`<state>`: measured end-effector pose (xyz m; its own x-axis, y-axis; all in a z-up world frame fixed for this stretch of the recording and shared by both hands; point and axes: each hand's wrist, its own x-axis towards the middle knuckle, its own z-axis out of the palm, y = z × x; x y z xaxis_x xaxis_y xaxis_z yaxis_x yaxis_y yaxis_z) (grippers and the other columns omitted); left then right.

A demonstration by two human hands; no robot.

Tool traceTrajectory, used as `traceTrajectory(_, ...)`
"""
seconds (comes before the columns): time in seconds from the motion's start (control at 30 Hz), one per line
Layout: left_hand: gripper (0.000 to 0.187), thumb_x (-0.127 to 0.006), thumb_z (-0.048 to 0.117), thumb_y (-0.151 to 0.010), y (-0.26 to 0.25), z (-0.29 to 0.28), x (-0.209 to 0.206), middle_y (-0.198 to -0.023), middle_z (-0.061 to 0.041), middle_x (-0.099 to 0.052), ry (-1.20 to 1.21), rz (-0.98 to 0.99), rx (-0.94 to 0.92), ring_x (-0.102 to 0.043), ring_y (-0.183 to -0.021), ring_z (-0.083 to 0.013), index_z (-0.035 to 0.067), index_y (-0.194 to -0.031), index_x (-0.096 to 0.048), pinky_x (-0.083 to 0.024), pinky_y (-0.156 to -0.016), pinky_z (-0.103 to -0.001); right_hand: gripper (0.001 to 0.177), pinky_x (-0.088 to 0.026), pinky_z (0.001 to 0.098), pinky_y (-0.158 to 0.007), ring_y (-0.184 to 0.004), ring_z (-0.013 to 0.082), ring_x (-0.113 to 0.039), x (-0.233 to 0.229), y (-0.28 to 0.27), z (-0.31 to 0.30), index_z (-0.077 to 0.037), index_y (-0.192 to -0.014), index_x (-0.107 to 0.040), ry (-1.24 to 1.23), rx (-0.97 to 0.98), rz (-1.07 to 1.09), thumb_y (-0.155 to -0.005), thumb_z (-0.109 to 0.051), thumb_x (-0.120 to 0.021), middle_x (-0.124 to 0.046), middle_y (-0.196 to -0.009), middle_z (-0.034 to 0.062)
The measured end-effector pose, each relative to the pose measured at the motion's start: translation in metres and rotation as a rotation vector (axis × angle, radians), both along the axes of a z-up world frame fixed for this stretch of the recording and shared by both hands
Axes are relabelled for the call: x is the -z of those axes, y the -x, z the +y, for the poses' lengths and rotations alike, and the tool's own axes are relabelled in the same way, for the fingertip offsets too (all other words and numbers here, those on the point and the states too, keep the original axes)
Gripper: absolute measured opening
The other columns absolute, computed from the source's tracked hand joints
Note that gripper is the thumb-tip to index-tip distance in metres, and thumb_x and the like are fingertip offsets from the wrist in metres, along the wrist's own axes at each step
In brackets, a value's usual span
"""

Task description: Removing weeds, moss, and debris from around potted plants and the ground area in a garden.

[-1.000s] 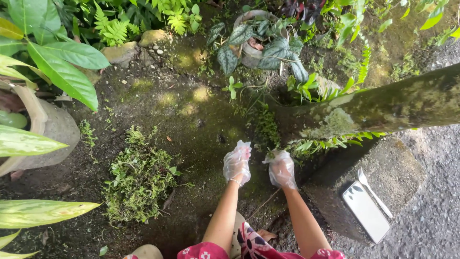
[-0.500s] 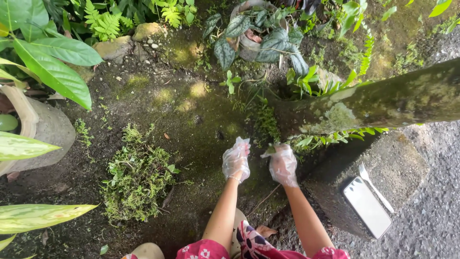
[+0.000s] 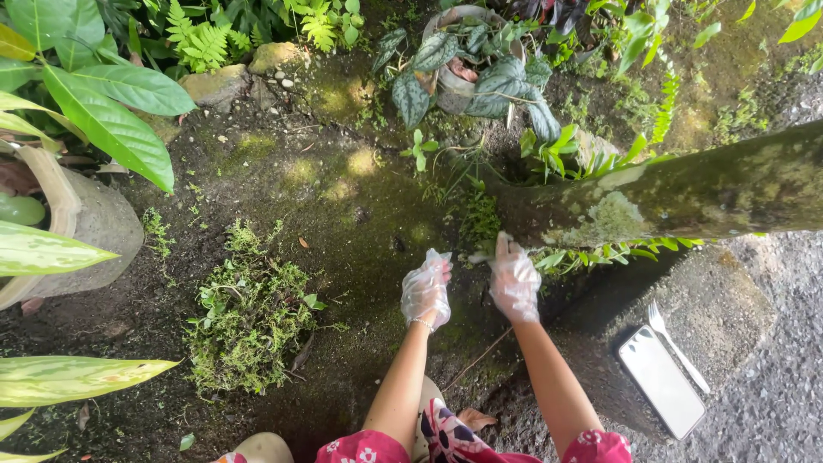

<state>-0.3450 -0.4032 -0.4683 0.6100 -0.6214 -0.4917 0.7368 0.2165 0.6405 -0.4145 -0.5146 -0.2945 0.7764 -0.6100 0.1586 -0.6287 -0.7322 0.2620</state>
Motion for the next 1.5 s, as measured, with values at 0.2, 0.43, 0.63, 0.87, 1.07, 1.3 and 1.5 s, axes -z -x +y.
traceTrajectory(0.2, 0.03, -0.07, 0.019, -0.093, -0.007, 0.0, -0.015, -0.105, -0.014, -0.078, -0.073, -0.039, -0.01, -0.077, -0.082, -0.019, 0.001, -0.117, -0.072, -0.066, -0.069, -0.028, 0.04, -0.042, 0.0306, -0.035, -0.048, 0.015, -0.055, 0.056, 0.015, -0.031, 0.012, -0.133, -0.048, -0.066, 0.05, 0.392, -0.101, -0.012, -0.05, -0.059, -0.074, 0.0092)
traceTrajectory(0.43, 0.03, -0.07, 0.019, -0.094, -0.007, 0.001, 0.001, -0.109, -0.012, -0.077, 0.028, -0.06, -0.029, -0.077, -0.085, -0.017, 0.001, -0.117, -0.071, -0.066, -0.074, -0.027, 0.033, -0.045, 0.0351, -0.043, -0.05, 0.016, -0.052, 0.077, 0.052, -0.035, 0.005, -0.119, -0.057, -0.066, -0.215, 0.13, -0.088, -0.002, -0.053, -0.059, -0.083, 0.0094)
traceTrajectory(0.63, 0.031, -0.069, 0.021, -0.093, -0.002, 0.0, -0.01, -0.108, -0.012, -0.077, 0.018, 0.022, -0.025, -0.077, -0.085, -0.0175, 0.002, -0.118, -0.07, -0.065, -0.072, -0.028, 0.012, -0.05, 0.0326, -0.051, -0.069, 0.0171, -0.06, 0.069, 0.052, -0.013, -0.002, -0.108, -0.06, -0.338, -0.043, 0.176, -0.099, -0.003, -0.052, -0.064, -0.09, 0.008)
traceTrajectory(0.87, 0.03, -0.068, 0.023, -0.095, 0.003, -0.003, 0.0, -0.107, -0.011, -0.077, -0.019, -0.001, 0.014, -0.076, -0.085, -0.0159, 0.003, -0.116, -0.072, -0.065, -0.073, -0.027, 0.032, -0.054, 0.0414, -0.091, -0.103, 0.0344, -0.07, -0.035, -0.041, -0.004, 0.005, -0.115, -0.048, -0.057, -0.186, 0.198, -0.086, -0.007, -0.055, -0.064, -0.128, 0.0322)
traceTrajectory(1.07, 0.029, -0.066, 0.021, -0.096, -0.001, -0.006, 0.016, -0.107, -0.012, -0.077, -0.08, 0.017, 0.012, -0.075, -0.082, -0.0169, 0.003, -0.119, -0.071, -0.063, -0.068, -0.027, 0.012, -0.029, 0.0472, -0.125, -0.091, 0.0278, -0.071, -0.017, -0.053, -0.02, 0.001, -0.099, -0.065, -0.23, -0.211, 0.558, -0.092, -0.002, -0.055, -0.072, -0.099, 0.0188)
traceTrajectory(1.3, 0.031, -0.065, 0.021, -0.099, -0.014, -0.003, 0.028, -0.11, -0.013, -0.076, 0.04, -0.01, -0.033, -0.075, -0.085, -0.0169, -0.001, -0.12, -0.069, -0.065, -0.075, -0.027, 0.015, -0.044, 0.0425, -0.113, -0.096, 0.0238, -0.072, 0.045, -0.007, -0.05, -0.013, -0.095, -0.068, -0.177, -0.404, 0.178, -0.085, -0.003, -0.064, -0.074, -0.099, 0.0083)
traceTrajectory(1.5, 0.03, -0.068, 0.019, -0.094, -0.029, 0.008, -0.001, -0.11, -0.013, -0.077, -0.049, -0.098, -0.042, -0.078, -0.087, -0.0181, -0.001, -0.117, -0.07, -0.067, -0.076, -0.028, 0.031, -0.049, 0.0369, -0.097, -0.101, 0.0232, -0.069, 0.064, 0.036, -0.036, -0.008, -0.109, -0.066, -0.287, -0.367, 0.027, -0.078, -0.007, -0.067, -0.071, -0.11, 0.0121)
